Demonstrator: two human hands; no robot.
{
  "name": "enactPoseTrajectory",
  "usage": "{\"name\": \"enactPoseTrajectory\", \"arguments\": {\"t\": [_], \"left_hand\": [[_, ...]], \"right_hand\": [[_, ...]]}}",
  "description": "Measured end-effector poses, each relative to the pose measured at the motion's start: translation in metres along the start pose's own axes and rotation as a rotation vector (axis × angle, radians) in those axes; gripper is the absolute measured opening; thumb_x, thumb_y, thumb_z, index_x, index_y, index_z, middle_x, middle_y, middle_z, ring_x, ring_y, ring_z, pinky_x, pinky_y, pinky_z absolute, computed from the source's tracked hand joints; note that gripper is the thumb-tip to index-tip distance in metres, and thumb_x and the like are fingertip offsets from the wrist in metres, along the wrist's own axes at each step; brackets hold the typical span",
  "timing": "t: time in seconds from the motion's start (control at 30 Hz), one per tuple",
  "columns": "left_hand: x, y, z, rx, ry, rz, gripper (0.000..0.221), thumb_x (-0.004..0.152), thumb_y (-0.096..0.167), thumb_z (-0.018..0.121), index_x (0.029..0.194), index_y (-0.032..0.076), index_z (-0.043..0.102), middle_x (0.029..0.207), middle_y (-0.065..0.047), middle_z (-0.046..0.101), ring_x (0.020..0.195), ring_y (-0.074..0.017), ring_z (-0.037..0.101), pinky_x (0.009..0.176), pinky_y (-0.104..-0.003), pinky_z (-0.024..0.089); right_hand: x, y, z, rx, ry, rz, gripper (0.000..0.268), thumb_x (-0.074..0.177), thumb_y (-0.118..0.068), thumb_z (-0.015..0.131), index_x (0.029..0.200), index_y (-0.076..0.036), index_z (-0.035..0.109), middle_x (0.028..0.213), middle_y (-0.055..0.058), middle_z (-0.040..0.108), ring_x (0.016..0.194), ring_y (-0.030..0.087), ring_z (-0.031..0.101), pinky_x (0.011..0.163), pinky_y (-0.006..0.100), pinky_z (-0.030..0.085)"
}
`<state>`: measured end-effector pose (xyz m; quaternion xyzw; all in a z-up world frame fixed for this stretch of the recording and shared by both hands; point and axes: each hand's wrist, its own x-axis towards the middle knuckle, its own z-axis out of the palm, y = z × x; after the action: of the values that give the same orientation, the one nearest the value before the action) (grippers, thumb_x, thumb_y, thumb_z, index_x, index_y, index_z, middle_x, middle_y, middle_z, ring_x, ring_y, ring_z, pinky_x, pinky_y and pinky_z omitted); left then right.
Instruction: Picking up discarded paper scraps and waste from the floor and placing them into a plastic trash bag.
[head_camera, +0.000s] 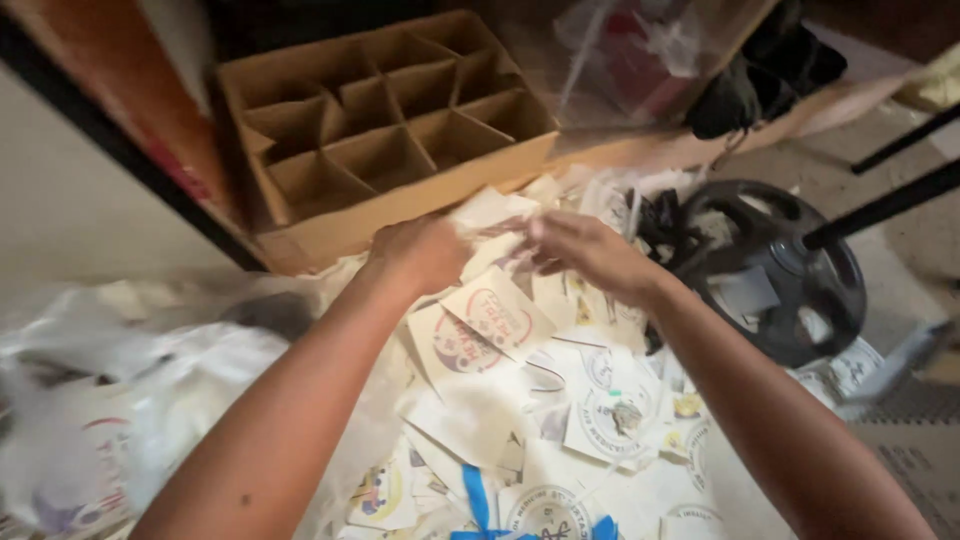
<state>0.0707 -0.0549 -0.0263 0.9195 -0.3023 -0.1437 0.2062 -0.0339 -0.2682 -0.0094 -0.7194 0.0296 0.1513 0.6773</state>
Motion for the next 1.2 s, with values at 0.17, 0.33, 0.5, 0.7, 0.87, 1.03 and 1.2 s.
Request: {"name": "enactPoseTrajectory", "arguments": {"t": [0.17,0.33,0.5,0.7,0.87,1.03,1.2], "left_hand": [[0.018,0.014,0.083,0.086,-0.280,-0.089,0.051,0.094,0.049,0.061,0.128,0.012,0.065,0.131,-0.015,0.068,0.120,-0.0354,0.065,0.100,-0.050,0.052],[0.003,0.005,0.184,-0.164,-0.274,-0.264,0.070,0.091,0.051,0.065,0.144,0.010,0.047,0.146,-0.022,0.050,0.133,-0.0412,0.052,0.107,-0.052,0.045],[-0.024,-0.025,0.227,-0.040,-0.192,-0.390,0.083,0.087,0.044,0.073,0.152,0.013,0.035,0.160,-0.025,0.028,0.143,-0.0462,0.039,0.106,-0.054,0.045],[-0.025,-0.058,0.266,-0.122,-0.211,-0.441,0.089,0.083,0.042,0.075,0.157,0.023,0.028,0.164,-0.024,0.015,0.139,-0.0473,0.040,0.107,-0.050,0.047],[-0.013,-0.060,0.272,-0.267,-0.202,-0.485,0.084,0.087,0.052,0.068,0.156,0.022,0.031,0.159,-0.020,0.031,0.136,-0.0466,0.045,0.111,-0.049,0.043],[0.003,-0.068,0.270,-0.648,-0.107,-0.494,0.080,0.091,0.061,0.062,0.153,0.014,0.040,0.150,-0.023,0.048,0.133,-0.0395,0.054,0.111,-0.046,0.045],[0.005,-0.039,0.212,-1.156,-0.165,-0.461,0.086,0.086,0.063,0.059,0.154,0.016,0.036,0.154,-0.014,0.049,0.139,-0.0291,0.049,0.112,-0.045,0.040]], "right_hand": [[0.007,0.183,-0.113,-0.982,0.247,0.222,0.056,0.091,-0.046,0.065,0.133,-0.009,0.065,0.119,0.016,0.076,0.105,0.029,0.075,0.093,0.045,0.060],[-0.010,0.240,-0.103,-1.102,0.371,0.404,0.075,0.085,-0.051,0.075,0.144,-0.011,0.050,0.135,0.019,0.061,0.116,0.038,0.066,0.094,0.048,0.056],[-0.012,0.278,-0.092,-1.038,0.438,0.563,0.101,0.080,-0.056,0.081,0.153,-0.010,0.029,0.147,0.026,0.043,0.119,0.044,0.061,0.099,0.050,0.053],[0.021,0.289,-0.051,-0.786,0.509,0.576,0.103,0.078,-0.046,0.083,0.156,-0.012,0.024,0.150,0.029,0.043,0.118,0.043,0.065,0.099,0.044,0.058],[0.035,0.248,-0.027,-0.560,0.497,0.484,0.084,0.085,-0.020,0.075,0.155,-0.008,0.031,0.124,0.028,0.069,0.114,0.040,0.068,0.098,0.043,0.054],[0.045,0.229,-0.021,-0.287,0.521,0.284,0.064,0.080,-0.010,0.072,0.140,0.001,0.052,0.115,0.021,0.073,0.104,0.030,0.072,0.091,0.038,0.056],[0.054,0.209,-0.003,0.043,0.489,0.290,0.063,0.080,-0.011,0.073,0.138,0.002,0.052,0.114,0.017,0.074,0.095,0.023,0.073,0.084,0.034,0.059]]}}
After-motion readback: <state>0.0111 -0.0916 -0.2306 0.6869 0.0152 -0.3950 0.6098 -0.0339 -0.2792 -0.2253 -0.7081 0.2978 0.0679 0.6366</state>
